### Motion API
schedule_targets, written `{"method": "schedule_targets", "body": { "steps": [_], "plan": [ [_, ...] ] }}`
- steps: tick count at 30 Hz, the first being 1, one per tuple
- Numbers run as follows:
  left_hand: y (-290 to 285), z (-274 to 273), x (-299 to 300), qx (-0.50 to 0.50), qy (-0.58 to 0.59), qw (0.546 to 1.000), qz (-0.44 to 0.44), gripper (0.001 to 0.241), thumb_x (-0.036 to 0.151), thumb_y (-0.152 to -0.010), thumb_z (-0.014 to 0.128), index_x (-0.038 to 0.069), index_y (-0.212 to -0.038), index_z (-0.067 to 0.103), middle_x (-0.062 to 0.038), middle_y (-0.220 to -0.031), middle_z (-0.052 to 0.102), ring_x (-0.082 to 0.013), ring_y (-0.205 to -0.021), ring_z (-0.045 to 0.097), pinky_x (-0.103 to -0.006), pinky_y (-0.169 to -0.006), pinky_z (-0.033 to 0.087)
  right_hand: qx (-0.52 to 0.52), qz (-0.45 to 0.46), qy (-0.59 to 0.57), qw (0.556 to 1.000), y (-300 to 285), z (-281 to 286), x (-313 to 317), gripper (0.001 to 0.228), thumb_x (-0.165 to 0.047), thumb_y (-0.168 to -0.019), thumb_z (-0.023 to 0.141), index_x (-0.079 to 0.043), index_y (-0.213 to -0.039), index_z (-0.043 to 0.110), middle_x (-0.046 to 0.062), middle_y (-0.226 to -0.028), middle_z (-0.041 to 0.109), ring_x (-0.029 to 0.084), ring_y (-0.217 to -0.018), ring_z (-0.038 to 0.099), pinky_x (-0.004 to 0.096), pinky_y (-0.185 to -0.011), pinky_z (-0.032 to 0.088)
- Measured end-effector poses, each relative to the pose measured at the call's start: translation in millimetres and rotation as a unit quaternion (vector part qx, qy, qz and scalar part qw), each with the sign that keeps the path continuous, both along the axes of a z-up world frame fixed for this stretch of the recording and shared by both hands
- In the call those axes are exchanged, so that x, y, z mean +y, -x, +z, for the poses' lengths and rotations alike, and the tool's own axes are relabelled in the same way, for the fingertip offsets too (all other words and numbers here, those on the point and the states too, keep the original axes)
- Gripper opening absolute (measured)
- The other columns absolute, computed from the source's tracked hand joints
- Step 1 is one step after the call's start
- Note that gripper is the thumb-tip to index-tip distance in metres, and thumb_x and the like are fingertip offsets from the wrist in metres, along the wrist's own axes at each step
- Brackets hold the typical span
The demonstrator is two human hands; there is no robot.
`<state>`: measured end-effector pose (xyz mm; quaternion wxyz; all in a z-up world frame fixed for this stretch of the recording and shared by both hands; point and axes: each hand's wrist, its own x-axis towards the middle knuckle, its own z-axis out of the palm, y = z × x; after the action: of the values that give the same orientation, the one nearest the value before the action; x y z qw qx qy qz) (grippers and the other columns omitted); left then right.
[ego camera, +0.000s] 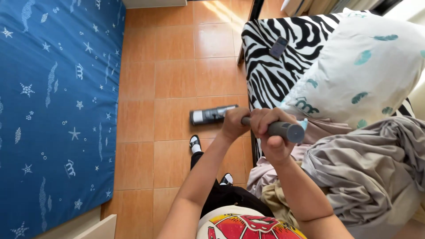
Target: The person mops a tiled floor in a bedroom using a flat mop. They briefly pause to spray a cleaning solution from a bottle onto the floor before continuing to sweep the area around a bed and a blue mat.
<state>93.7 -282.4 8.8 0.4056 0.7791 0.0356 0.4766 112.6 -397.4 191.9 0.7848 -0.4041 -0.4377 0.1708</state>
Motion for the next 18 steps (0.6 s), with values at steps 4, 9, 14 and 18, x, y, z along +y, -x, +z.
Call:
{"method": "schedule_targets", "body": {
  "steps": [4, 9, 14, 18],
  "plan": [
    [1, 23, 51, 0.056, -0.010, 0.998, -0.005, 0.039, 0.019, -0.083, 0.086, 0.006, -0.069, 0.052, -0.013, -0.065, 0.055, -0.0343, -0.057, 0.057, -0.0409, -0.052, 0.042, -0.049, -0.041, -0.001, 0.998, 2, 2, 40, 0.063, -0.057, -0.097, 0.071, 0.001, -0.084, 0.050, 0.007, -0.073, 0.052, 0.016, -0.062, 0.047, 0.033, -0.063, 0.040],
    [0, 43, 104, -0.012, 0.079, 0.989, -0.121, 0.027, 0.016, -0.079, 0.075, 0.006, -0.071, 0.051, -0.011, -0.065, 0.053, -0.0303, -0.057, 0.055, -0.0382, -0.052, 0.041, -0.134, -0.071, 0.066, 0.986, -14, -59, 115, 0.051, -0.028, -0.106, 0.056, -0.002, -0.065, 0.043, 0.008, -0.061, 0.048, 0.019, -0.052, 0.046, 0.032, -0.053, 0.035],
    [-21, -4, 148, 0.010, 0.073, 0.996, -0.052, 0.047, 0.009, -0.089, 0.077, 0.007, -0.061, 0.039, -0.012, -0.057, 0.041, -0.0297, -0.050, 0.044, -0.0403, -0.049, 0.033, -0.188, 0.007, 0.034, 0.982, -33, -67, 172, 0.043, -0.024, -0.102, 0.057, -0.002, -0.067, 0.044, 0.008, -0.061, 0.047, 0.023, -0.052, 0.047, 0.035, -0.054, 0.035],
    [-40, -43, 191, 0.030, 0.059, 0.998, 0.013, 0.044, 0.004, -0.090, 0.073, 0.006, -0.064, 0.038, -0.013, -0.058, 0.041, -0.0320, -0.053, 0.043, -0.0421, -0.051, 0.033, -0.205, 0.035, 0.031, 0.978, -55, -109, 221, 0.030, -0.014, -0.090, 0.057, -0.001, -0.066, 0.043, 0.010, -0.062, 0.046, 0.025, -0.053, 0.046, 0.036, -0.053, 0.035]
  ]
}}
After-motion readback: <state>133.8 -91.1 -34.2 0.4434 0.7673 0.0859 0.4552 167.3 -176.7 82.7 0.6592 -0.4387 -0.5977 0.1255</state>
